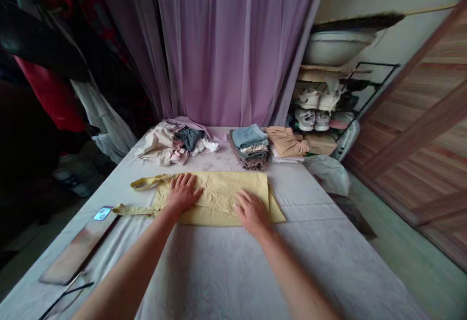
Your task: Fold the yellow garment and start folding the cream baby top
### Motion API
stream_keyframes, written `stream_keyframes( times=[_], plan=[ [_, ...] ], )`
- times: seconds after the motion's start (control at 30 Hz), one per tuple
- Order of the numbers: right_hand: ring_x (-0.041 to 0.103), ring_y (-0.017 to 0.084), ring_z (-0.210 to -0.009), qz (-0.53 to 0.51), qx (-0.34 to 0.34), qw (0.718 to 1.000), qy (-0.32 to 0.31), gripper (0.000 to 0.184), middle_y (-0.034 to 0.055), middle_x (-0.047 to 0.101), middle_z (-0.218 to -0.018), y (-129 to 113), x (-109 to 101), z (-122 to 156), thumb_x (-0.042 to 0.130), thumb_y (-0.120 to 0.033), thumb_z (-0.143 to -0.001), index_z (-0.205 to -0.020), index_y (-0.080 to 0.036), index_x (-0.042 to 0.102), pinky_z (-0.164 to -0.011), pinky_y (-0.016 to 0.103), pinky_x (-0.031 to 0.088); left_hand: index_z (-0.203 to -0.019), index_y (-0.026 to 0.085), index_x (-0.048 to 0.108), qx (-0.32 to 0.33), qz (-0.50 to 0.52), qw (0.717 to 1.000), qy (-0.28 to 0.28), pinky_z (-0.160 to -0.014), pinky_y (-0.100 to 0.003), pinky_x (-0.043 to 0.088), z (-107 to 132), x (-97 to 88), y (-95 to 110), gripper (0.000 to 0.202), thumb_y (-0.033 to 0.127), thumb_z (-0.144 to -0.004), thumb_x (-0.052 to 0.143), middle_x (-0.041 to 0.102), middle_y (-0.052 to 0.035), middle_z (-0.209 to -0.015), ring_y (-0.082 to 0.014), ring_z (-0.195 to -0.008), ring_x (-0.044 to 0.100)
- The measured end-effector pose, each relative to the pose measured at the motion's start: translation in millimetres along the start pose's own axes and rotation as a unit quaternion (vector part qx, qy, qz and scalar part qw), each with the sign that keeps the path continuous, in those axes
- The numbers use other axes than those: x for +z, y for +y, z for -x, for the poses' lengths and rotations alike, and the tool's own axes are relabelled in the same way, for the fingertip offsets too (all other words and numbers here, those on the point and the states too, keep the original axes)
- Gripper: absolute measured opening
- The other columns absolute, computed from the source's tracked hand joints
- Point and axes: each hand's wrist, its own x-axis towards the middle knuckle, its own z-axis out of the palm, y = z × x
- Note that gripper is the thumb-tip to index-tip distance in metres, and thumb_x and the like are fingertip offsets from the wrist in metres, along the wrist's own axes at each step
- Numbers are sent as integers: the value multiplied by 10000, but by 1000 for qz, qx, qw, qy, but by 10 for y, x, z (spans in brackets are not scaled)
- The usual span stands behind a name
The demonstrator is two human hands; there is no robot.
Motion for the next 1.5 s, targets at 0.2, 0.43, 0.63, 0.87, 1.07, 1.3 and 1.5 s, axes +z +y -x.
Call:
stream_keyframes(
  times=[0.2,0.43,0.63,0.87,1.07,1.3,1.5],
  plan=[
    [620,232,-1018,73,276,957,55,309,106,699,-1106,523,-394,-261,482,-232,-881,-1144,-167,629,-870,321,436,-1434,195,438,0,0,1000,3,-1147,-528,195,-22,34,-26,624,572,-944,351,375,-110,-1534,-308,-1428,270],
    [670,224,-955,3,399,915,-58,358,53,728,-1082,789,-542,-472,457,-323,-908,-1218,-231,612,-762,303,468,-1440,189,440,4,-11,1000,15,-1147,-530,207,-23,52,-32,644,583,-944,325,384,-104,-1530,-303,-1425,278],
    [679,199,-936,-19,383,922,-52,359,39,738,-1052,881,-461,-509,495,-348,-891,-1204,-238,633,-746,270,479,-1441,193,440,2,-16,1000,14,-1152,-524,201,-32,68,-39,643,583,-944,324,379,-98,-1534,-297,-1426,278],
    [673,181,-953,-26,356,934,-31,415,12,738,-1075,906,-411,-562,534,-300,-872,-1283,-259,576,-743,252,477,-1436,192,445,4,-8,1000,21,-1153,-523,194,-37,85,-44,638,578,-939,341,394,-102,-1523,-296,-1419,289],
    [674,211,-924,40,342,939,-13,421,39,741,-1044,866,-411,-621,511,-270,-892,-1310,-268,565,-748,279,466,-1429,184,457,7,1,1000,25,-1158,-498,191,-35,89,-46,635,572,-937,356,395,-107,-1522,-299,-1417,290],
    [665,224,-896,80,320,944,-21,406,67,728,-1047,821,-343,-548,482,-229,-905,-1302,-231,567,-739,292,456,-1428,192,458,3,1,1000,30,-1156,-487,193,-30,93,-39,625,568,-939,360,393,-110,-1522,-294,-1422,283],
    [531,266,-1177,91,223,967,85,410,158,579,-1311,605,-321,-537,466,-215,-900,-1294,-154,563,-946,376,411,-1415,208,469,7,-14,999,33,-1143,-492,208,-30,74,-20,616,576,-936,349,404,-114,-1513,-300,-1410,297]
  ],
)
